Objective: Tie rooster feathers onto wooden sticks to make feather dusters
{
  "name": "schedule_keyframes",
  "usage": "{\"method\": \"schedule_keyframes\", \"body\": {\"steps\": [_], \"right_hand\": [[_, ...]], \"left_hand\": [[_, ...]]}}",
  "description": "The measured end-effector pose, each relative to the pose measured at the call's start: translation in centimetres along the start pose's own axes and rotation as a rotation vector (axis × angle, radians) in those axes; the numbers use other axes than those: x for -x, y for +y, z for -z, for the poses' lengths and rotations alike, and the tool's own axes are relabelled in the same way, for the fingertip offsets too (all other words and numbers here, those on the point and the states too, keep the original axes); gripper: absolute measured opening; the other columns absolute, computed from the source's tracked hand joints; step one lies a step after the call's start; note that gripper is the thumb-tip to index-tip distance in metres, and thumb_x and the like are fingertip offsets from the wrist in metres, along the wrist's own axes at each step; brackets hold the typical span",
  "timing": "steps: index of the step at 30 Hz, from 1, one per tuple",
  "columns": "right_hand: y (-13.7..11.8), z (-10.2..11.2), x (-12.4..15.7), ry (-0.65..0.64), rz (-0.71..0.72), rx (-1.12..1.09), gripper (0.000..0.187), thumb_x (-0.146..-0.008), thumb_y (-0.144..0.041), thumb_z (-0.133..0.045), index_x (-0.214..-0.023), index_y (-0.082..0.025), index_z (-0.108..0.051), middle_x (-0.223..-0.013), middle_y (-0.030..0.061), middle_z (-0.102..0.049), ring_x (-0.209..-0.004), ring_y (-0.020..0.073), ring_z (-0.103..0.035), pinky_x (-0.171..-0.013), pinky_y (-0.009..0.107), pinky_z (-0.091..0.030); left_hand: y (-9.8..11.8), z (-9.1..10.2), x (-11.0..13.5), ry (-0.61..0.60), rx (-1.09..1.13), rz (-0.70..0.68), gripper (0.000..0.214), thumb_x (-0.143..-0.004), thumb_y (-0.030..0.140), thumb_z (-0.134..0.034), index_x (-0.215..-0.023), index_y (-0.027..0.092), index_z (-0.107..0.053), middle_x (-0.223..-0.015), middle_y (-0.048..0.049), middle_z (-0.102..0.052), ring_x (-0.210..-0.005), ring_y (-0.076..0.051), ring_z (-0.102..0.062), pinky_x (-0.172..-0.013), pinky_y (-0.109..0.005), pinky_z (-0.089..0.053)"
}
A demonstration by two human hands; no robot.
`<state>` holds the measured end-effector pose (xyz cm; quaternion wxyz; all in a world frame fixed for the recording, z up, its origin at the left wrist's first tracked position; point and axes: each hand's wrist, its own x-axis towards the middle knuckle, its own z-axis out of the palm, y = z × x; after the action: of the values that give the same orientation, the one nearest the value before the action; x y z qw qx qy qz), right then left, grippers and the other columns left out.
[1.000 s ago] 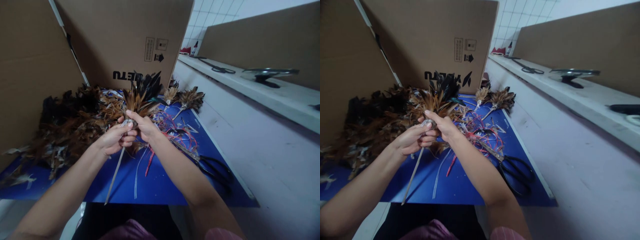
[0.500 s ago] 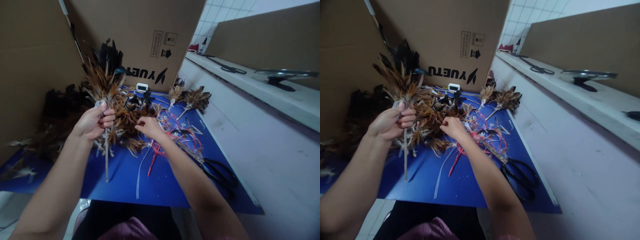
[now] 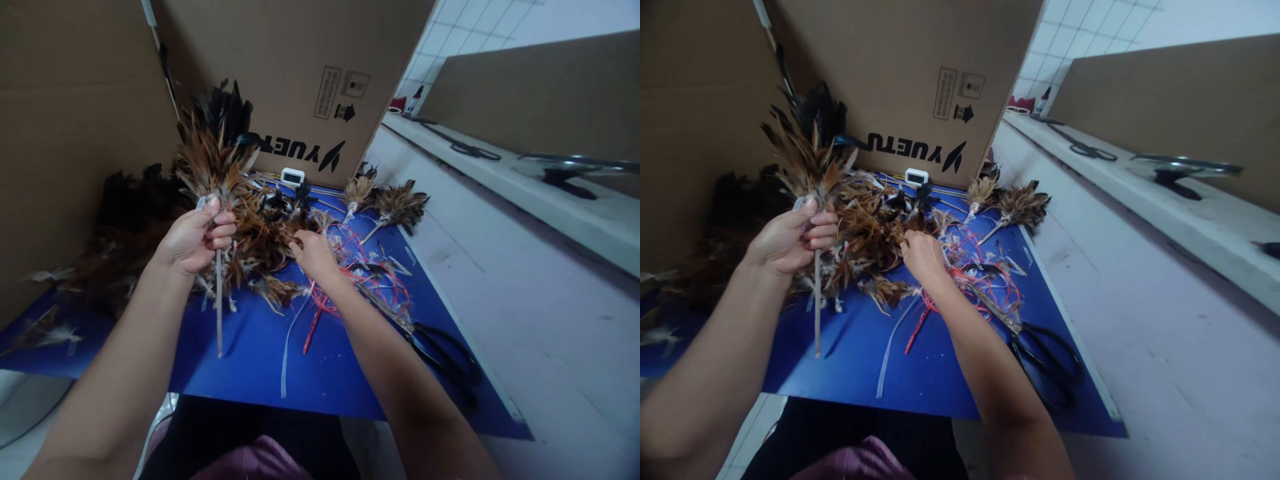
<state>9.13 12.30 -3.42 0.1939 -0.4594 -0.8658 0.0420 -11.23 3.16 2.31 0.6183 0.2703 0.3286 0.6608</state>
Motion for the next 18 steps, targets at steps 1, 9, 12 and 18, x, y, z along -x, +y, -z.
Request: {"method": "schedule_keyframes", "body": {"steps": [1,9,12,18], "right_hand": [[-0.1,0.2,0.0,0.031,0.005,-0.015,0.017,-0.088,-0.026,-0.051,-0.094,-0.018,-0.065,-0.097,0.0083,-0.068,-0.086,0.0209,-0.063,-0.077,0.03,-0.044],[-4.1,0.4,-0.2,0.009,0.416,-0.027,0.029,-0.087,-0.015,-0.046,-0.113,-0.017,-0.06,-0.118,0.0099,-0.061,-0.107,0.0215,-0.056,-0.096,0.034,-0.044],[-6.6,-0.7,-0.6,-0.117,0.552,0.135,0.042,-0.086,-0.014,-0.045,-0.127,-0.022,-0.05,-0.136,0.0106,-0.05,-0.099,0.0232,-0.061,-0.079,0.037,-0.052],[-8.2,-3.4,-2.7,-0.223,0.521,0.211,0.034,-0.095,-0.018,-0.031,-0.113,-0.018,-0.059,-0.115,0.012,-0.063,-0.092,0.0222,-0.065,-0.07,0.031,-0.051]], "left_hand": [[0.1,0.0,0.0,-0.003,-0.001,-0.006,0.027,-0.097,0.02,-0.034,-0.071,0.016,-0.042,-0.059,0.0052,-0.035,-0.04,-0.003,-0.026,-0.036,-0.014,-0.018],[0.5,0.1,0.2,-0.01,0.004,-0.02,0.025,-0.095,0.018,-0.037,-0.071,0.017,-0.042,-0.059,0.0053,-0.034,-0.04,-0.003,-0.027,-0.036,-0.014,-0.019],[0.5,0.3,0.2,-0.026,-0.004,-0.024,0.022,-0.094,0.018,-0.04,-0.073,0.016,-0.045,-0.059,0.0055,-0.034,-0.04,-0.003,-0.027,-0.036,-0.014,-0.02],[0.4,0.5,0.1,-0.028,-0.004,-0.024,0.021,-0.093,0.016,-0.044,-0.072,0.016,-0.045,-0.06,0.0057,-0.034,-0.04,-0.003,-0.027,-0.036,-0.014,-0.02]]}}
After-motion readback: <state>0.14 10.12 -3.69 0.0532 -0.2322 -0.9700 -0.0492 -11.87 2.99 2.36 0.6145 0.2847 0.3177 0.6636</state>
